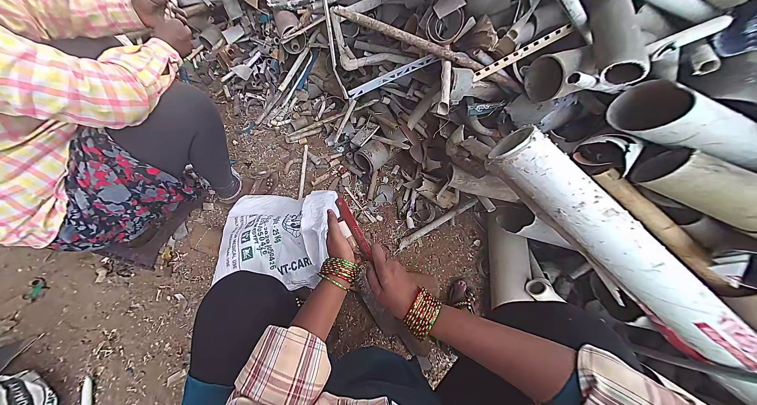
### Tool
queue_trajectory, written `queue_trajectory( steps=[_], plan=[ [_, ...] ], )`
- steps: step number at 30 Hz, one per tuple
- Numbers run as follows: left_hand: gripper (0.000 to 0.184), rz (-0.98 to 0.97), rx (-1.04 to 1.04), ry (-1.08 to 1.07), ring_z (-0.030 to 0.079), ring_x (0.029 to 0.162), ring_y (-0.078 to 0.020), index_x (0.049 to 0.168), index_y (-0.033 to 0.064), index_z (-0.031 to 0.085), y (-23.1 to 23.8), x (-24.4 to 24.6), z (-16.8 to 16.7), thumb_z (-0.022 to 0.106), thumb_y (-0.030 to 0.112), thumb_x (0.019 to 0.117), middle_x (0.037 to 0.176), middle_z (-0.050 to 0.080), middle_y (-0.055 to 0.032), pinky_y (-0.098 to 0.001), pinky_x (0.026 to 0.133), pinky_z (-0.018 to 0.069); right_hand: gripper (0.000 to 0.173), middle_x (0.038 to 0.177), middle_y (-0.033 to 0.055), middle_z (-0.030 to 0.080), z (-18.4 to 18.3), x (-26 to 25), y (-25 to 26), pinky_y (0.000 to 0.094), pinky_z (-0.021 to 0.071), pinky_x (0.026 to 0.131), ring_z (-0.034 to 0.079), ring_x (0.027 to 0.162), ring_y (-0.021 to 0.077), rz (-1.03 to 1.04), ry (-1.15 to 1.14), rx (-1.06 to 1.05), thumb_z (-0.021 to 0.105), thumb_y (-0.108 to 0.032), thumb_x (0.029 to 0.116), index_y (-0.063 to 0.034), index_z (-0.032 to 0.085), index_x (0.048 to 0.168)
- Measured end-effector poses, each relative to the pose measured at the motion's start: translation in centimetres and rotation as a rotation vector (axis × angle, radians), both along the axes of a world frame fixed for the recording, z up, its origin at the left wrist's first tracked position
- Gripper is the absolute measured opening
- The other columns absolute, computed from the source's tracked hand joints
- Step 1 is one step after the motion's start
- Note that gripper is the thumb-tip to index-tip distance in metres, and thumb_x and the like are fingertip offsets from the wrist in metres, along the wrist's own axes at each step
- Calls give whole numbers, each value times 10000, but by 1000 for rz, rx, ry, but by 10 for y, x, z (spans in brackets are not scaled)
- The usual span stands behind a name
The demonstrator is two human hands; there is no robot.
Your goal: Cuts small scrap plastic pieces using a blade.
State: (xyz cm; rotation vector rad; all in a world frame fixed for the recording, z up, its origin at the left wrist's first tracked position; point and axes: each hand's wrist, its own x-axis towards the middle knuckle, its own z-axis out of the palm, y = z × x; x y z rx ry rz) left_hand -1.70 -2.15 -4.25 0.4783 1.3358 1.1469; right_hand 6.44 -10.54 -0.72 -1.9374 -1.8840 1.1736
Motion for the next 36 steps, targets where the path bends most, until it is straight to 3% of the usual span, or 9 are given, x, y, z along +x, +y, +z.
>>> queue_trajectory(
  steps=[3,10,13,16,19,23,25,29,36],
  plan=[
    [526,42,-74,-10,545,635,-148,1104,17,574,-1,2,3,250,430,1127,803,542,-72,-318,596,487,461,1049,295,664,2,-5,1,547,527,907,686,1023,450,4,-24,-77,352,-155,1101,88,289,1487],
    [456,13,-95,23,543,664,-140,1073,29,572,1,3,2,269,366,1130,799,527,-61,-310,622,480,457,1048,283,661,8,-7,6,541,524,913,687,1021,434,5,-23,-128,345,-142,1100,75,269,1495],
    [492,-64,-47,82,569,857,-152,1210,-38,572,-5,3,7,239,318,1139,978,574,-121,-326,803,481,456,1065,280,657,12,-6,12,534,522,921,684,1029,425,-8,-14,-116,335,-157,1108,70,268,1498],
    [474,-55,-26,97,566,863,-138,1189,-47,571,-8,5,8,240,289,1141,969,566,-114,-309,815,473,457,1072,280,664,13,-8,13,536,525,923,688,1039,429,-22,-35,-94,327,-168,1111,61,275,1502],
    [420,22,-26,7,547,697,-112,1078,9,572,-2,1,4,275,300,1133,815,526,-53,-275,665,479,453,1089,286,656,17,-8,14,547,523,922,680,1051,442,33,-60,-145,328,-172,1115,51,262,1505],
    [459,79,-69,-118,464,444,-130,810,125,472,11,-6,-4,268,393,1121,567,448,-7,-281,435,420,450,1070,277,657,14,-11,8,549,533,898,687,1035,443,85,-95,-186,316,-171,1115,36,239,1507],
    [478,78,-78,-123,466,439,-129,802,124,464,9,-4,-4,250,409,1120,563,447,-9,-274,430,420,449,1081,278,658,13,-12,8,547,532,900,688,1040,442,78,-104,-184,317,-172,1115,39,242,1504],
    [426,43,-55,-55,507,564,-109,944,64,528,-1,2,3,265,343,1131,685,480,-22,-264,551,459,460,1108,279,649,15,-8,13,542,521,929,678,1064,433,68,-62,-161,319,-161,1116,42,222,1518],
    [455,187,-75,-58,473,476,-135,877,108,500,21,-15,14,296,442,1111,626,464,-28,-282,440,427,447,1055,276,649,20,-11,1,542,525,909,685,1030,432,146,-53,-223,337,-154,1112,39,231,1501]
  ],
)
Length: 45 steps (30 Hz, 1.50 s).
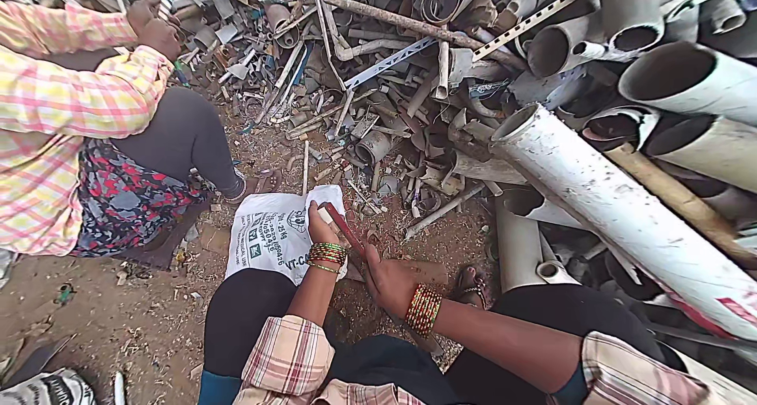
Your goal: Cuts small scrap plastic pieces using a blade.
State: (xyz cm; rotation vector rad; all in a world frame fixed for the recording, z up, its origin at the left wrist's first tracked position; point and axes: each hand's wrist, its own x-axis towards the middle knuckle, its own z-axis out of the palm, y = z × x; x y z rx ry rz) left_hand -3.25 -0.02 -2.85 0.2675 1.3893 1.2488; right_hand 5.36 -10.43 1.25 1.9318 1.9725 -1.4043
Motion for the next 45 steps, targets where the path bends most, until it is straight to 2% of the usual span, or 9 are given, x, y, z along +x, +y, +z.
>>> queue_trajectory(
  steps=[7,14,20,24,29,33,36,39,45],
  plan=[
    [453,-92,42,-41,478,518,-110,848,116,478,-24,19,-4,261,399,1127,620,442,-2,-260,517,434,462,1068,279,653,1,4,12,550,520,920,680,1041,440,-57,2,60,321,-164,1118,43,230,1520],
    [497,-24,70,-18,447,424,-112,798,136,457,-1,0,4,246,455,1115,556,433,1,-255,407,405,456,1086,289,640,6,-1,5,554,515,926,670,1061,445,0,19,-36,340,-165,1118,34,227,1513],
    [433,-115,140,27,486,518,-65,846,113,477,-25,18,-8,250,340,1136,622,453,15,-208,524,440,487,1120,303,644,4,7,15,569,501,950,659,1095,459,-58,59,56,334,-167,1118,42,213,1540],
    [508,-67,138,-32,442,394,-84,745,152,431,-11,8,7,213,413,1122,502,418,30,-217,397,398,442,1108,289,633,4,7,8,568,506,928,661,1072,450,-15,103,16,350,-167,1119,20,250,1506],
    [489,-93,131,40,452,428,-73,786,136,453,-18,14,-2,222,400,1127,539,432,29,-215,428,410,470,1113,294,633,-2,7,10,559,509,934,662,1081,444,-23,98,12,343,-162,1120,32,217,1529],
    [400,-127,135,98,497,567,-54,950,76,531,-31,22,-7,284,332,1133,690,473,3,-203,559,442,463,1115,293,634,6,11,16,564,505,938,661,1085,448,-51,84,54,334,-161,1119,30,224,1525],
    [484,-93,158,35,446,424,-72,767,142,457,-16,13,-1,242,384,1126,529,432,27,-217,434,409,464,1099,293,634,7,10,9,568,510,923,665,1064,452,-22,99,29,341,-168,1120,17,213,1527],
    [526,-86,99,22,430,384,-104,739,152,418,-8,6,5,212,454,1115,495,411,16,-248,385,388,433,1083,286,633,0,5,2,564,520,908,669,1052,448,-14,100,-9,346,-169,1120,10,238,1500],
    [447,-159,128,124,483,541,-78,854,106,493,-22,19,-11,256,363,1133,642,455,8,-230,544,437,489,1126,291,635,1,13,14,558,502,957,657,1099,445,-50,96,48,336,-168,1121,27,197,1547]
  ],
)
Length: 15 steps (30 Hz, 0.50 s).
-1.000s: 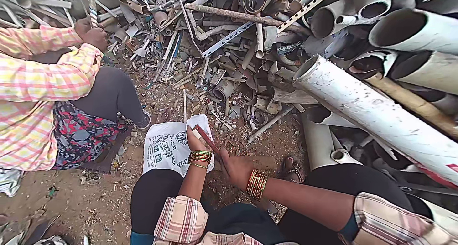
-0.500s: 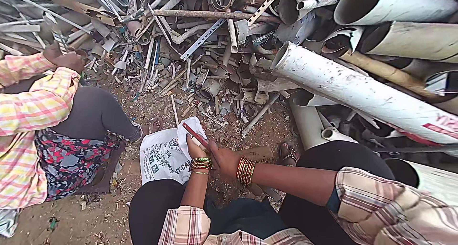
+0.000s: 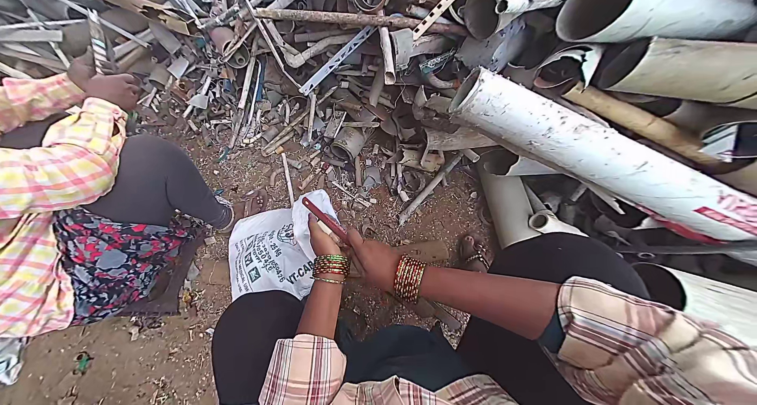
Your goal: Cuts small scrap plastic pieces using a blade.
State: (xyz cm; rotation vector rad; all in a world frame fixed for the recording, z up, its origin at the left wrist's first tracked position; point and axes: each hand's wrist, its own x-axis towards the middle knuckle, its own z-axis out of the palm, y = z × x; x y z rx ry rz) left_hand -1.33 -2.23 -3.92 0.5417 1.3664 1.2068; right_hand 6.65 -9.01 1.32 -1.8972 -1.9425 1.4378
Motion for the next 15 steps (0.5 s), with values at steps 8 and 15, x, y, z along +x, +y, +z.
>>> queue_trajectory(
  steps=[8,15],
  plan=[
    [550,-90,19,-68,565,516,-84,885,87,573,-6,7,26,220,434,1126,631,563,-19,-245,493,501,283,769,27,490,12,53,7,219,480,499,507,506,61,-207,503,36,417,-205,1118,-19,446,1330],
    [660,-408,17,-125,513,431,-92,789,96,504,-18,6,14,63,469,1110,534,509,1,-222,414,442,386,782,47,576,-2,65,14,219,472,504,510,501,59,-435,475,97,608,-284,1047,-39,488,1321]
  ],
)
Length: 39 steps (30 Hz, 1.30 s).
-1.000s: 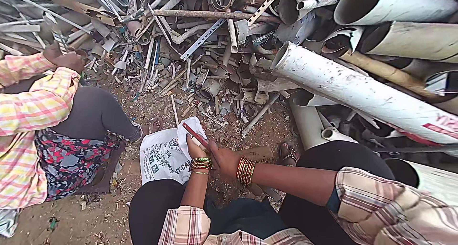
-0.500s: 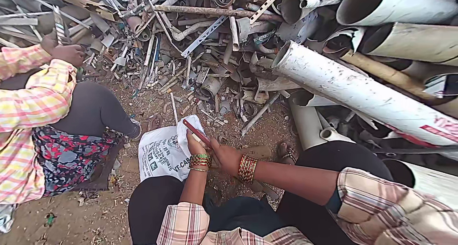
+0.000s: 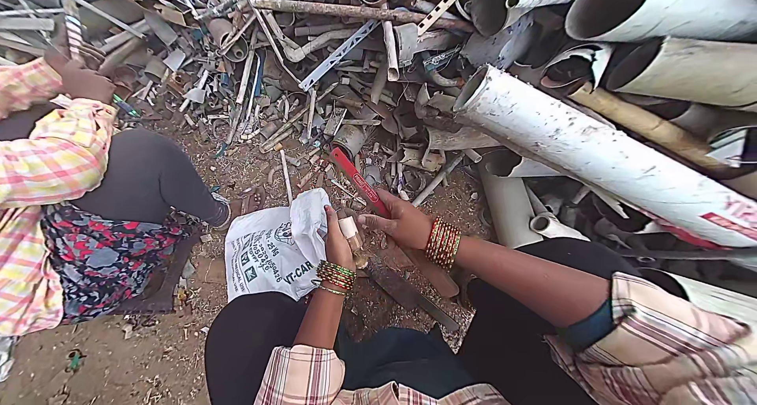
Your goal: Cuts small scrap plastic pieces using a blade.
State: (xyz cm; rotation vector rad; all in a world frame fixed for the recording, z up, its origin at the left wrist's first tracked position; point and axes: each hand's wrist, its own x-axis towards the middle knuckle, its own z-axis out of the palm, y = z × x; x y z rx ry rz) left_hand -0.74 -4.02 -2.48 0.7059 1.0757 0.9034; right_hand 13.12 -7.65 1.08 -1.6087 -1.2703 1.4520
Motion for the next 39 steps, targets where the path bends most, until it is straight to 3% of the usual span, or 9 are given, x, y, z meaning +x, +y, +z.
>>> queue_trajectory(
  steps=[5,11,15,18,21,25,28,33,39],
  plan=[
    [625,-115,-37,87,528,481,-75,960,85,505,-7,4,-1,49,489,1099,633,541,-4,-220,436,452,411,835,34,583,-2,-4,-1,197,464,500,517,528,46,27,101,-88,685,-233,1000,-41,507,1317],
    [682,-185,-69,164,586,544,-81,1070,54,560,-11,4,4,48,503,1094,694,599,-20,-237,495,504,198,682,-11,612,-6,-5,-3,164,472,460,540,457,27,4,298,-184,653,-198,1018,-50,575,1123],
    [581,-217,164,317,614,781,-63,1182,-32,553,-9,-3,6,98,326,1134,905,627,-57,-230,721,511,172,608,-5,531,2,1,-2,164,456,447,498,425,41,-132,313,-177,619,-204,1038,-41,562,1049],
    [245,-192,503,445,509,551,27,963,22,601,-9,-9,-2,429,151,1082,720,559,49,-139,526,449,163,641,2,527,-1,4,0,174,470,454,499,434,45,-239,318,-108,598,-196,1047,-50,534,1084],
    [153,-142,701,492,475,526,67,960,-26,675,-8,-14,-11,585,92,998,734,605,47,-115,507,428,179,646,17,541,-1,3,0,179,475,459,510,437,51,-291,316,-89,596,-212,1048,-52,531,1096],
    [199,-93,876,587,544,614,61,1029,-78,722,-10,-16,-15,612,79,977,856,700,-76,-110,576,462,229,664,30,550,-2,1,-1,181,475,462,518,453,57,-332,264,-44,598,-247,1048,-47,543,1145],
    [211,-68,1060,706,621,670,-36,1022,-64,757,-11,-17,-15,610,68,947,922,737,-169,-163,647,507,220,671,17,551,-4,2,-2,181,481,478,522,467,45,-337,215,16,605,-237,1046,-46,535,1129],
    [187,-35,1173,754,734,850,-184,980,-43,782,-11,-15,-14,639,57,914,1020,757,-200,-244,745,562,194,695,10,566,-5,-1,-4,176,498,497,541,487,37,-340,203,54,633,-178,1026,-38,531,1113],
    [166,-37,1086,686,603,677,-37,987,-46,768,-11,-14,-20,688,70,897,997,744,-171,-158,638,484,208,692,9,571,-7,-3,-5,176,502,492,548,486,36,-361,191,54,659,-173,1012,-40,537,1114]
  ],
)
